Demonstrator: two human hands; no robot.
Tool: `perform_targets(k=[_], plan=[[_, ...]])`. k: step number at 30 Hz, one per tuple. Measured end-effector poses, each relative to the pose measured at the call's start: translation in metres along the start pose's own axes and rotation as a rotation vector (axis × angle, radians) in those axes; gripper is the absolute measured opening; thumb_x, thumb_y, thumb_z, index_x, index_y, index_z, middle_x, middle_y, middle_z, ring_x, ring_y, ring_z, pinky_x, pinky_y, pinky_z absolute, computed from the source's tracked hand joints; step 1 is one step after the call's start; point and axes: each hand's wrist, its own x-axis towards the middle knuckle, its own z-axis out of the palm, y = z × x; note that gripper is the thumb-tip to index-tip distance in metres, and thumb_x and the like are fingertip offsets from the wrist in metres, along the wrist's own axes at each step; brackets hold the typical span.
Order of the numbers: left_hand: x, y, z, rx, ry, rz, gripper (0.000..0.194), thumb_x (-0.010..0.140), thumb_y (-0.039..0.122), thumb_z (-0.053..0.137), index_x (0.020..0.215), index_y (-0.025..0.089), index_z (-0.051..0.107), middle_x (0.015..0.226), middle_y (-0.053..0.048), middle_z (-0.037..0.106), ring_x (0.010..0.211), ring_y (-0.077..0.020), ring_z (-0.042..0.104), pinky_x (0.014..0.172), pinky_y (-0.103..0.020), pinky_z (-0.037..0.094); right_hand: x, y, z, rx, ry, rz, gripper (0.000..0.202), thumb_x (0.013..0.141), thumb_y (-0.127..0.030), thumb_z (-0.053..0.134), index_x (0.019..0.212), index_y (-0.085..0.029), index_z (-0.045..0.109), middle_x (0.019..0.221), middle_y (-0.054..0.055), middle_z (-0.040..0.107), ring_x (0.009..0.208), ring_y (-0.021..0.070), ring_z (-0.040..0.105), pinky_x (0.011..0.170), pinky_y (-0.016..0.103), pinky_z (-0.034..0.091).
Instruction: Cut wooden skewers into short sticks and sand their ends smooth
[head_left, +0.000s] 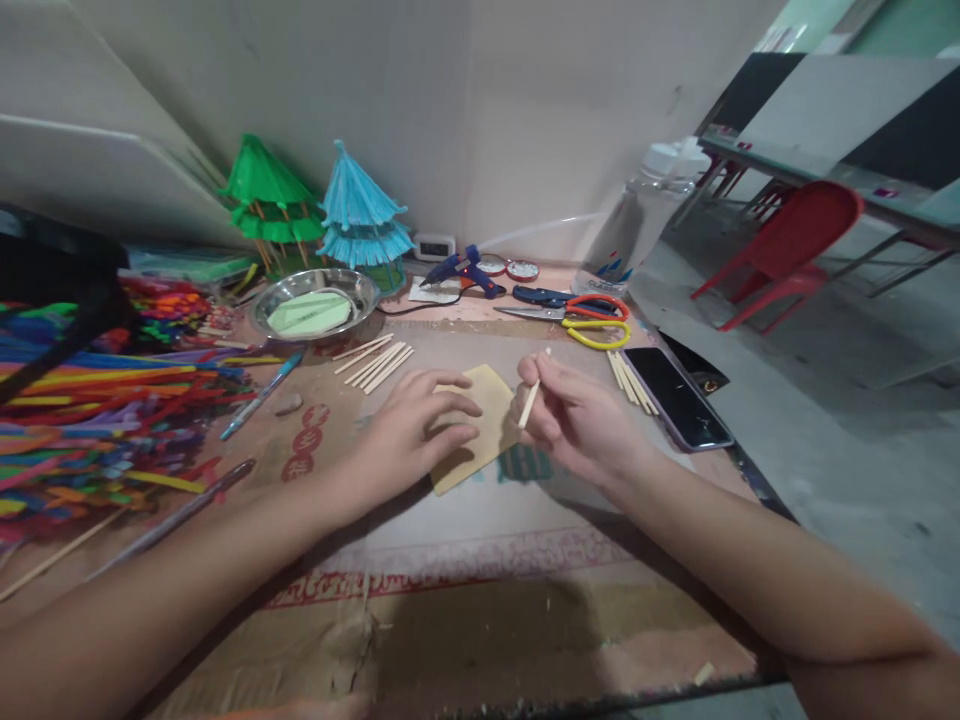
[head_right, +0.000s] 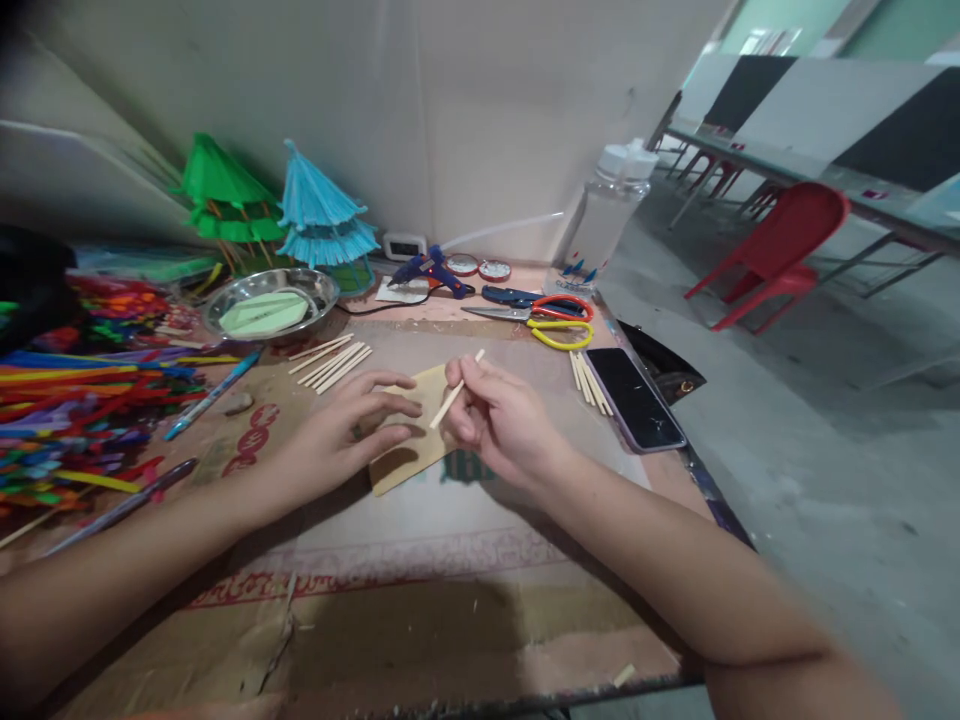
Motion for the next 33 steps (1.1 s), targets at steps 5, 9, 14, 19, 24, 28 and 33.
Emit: perform_targets(k=[5,9,14,19,24,28,33], plan=[[0.01,0.049,-0.006,-0.377,-0.042,-0.025,0.015,0.098,0.025,0.058,0.094,0.022,0.072,0.108,-0.003,0.071,0.107,-0.0186,0.064,0.103,-0.037,0.048,-0.009,-0.002,0.012,0.106,0.046,0.045,0.032,0.094,-0.052,0.058,0.081,-0.024,0.049,0.04,-0.01,0.041,0.039,0.0101,0.035,0.043,0.02,0.032],[0.01,0.058,-0.003,-0.504,-0.05,-0.045,0.017,0.1,0.026,0.056,0.096,0.022,0.071,0.113,-0.004,0.072,0.11,-0.02,0.065,0.106,-0.04,0.048,-0.01,0.006,0.012,0.08,0.07,-0.004,0.039,0.088,-0.059,0.064,0.08,-0.023,0.052,0.04,-0.011,0.04,0.039,0.0088,0.035,0.041,0.019,0.032],[0.004,0.051,0.0,-0.576,-0.036,-0.035,0.017,0.1,0.024,0.055,0.098,0.021,0.072,0.112,-0.004,0.072,0.108,-0.0191,0.065,0.103,-0.038,0.047,-0.007,0.013,0.012,0.098,0.073,-0.024,0.046,0.077,-0.063,0.075,0.076,-0.021,0.056,0.041,-0.011,0.044,0.04,0.0075,0.035,0.039,0.017,0.03],[0.003,0.051,-0.002,-0.595,-0.044,-0.067,0.016,0.099,0.024,0.058,0.097,0.021,0.074,0.107,-0.004,0.071,0.106,-0.0185,0.064,0.1,-0.035,0.045,-0.007,0.016,0.011,0.008,0.104,-0.095,0.055,0.073,-0.073,0.072,0.073,-0.021,0.053,0.04,-0.01,0.044,0.039,0.0073,0.038,0.04,0.018,0.031],[0.002,0.05,0.0,-0.566,-0.06,-0.114,0.016,0.096,0.025,0.062,0.088,0.018,0.074,0.098,-0.004,0.069,0.099,-0.017,0.063,0.094,-0.03,0.045,-0.008,0.015,0.006,-0.178,0.155,-0.259,0.054,0.073,-0.071,0.073,0.074,-0.021,0.052,0.047,-0.008,0.053,0.04,0.0061,0.044,0.04,0.018,0.031],[0.001,0.046,0.005,-0.514,-0.079,-0.088,0.021,0.098,0.025,0.058,0.087,0.017,0.075,0.095,-0.004,0.069,0.096,-0.0164,0.061,0.092,-0.029,0.044,-0.01,0.011,0.007,-0.302,0.153,-0.312,0.048,0.077,-0.065,0.073,0.076,-0.021,0.052,0.056,-0.007,0.056,0.046,0.0071,0.049,0.044,0.019,0.038],[0.001,0.04,0.009,-0.479,-0.101,-0.101,0.026,0.1,0.026,0.054,0.084,0.016,0.073,0.096,-0.005,0.068,0.098,-0.0174,0.061,0.091,-0.03,0.044,-0.014,0.008,0.009,-0.431,0.076,-0.373,0.036,0.087,-0.056,0.068,0.087,-0.02,0.059,0.069,-0.004,0.056,0.058,0.009,0.052,0.054,0.022,0.044]])
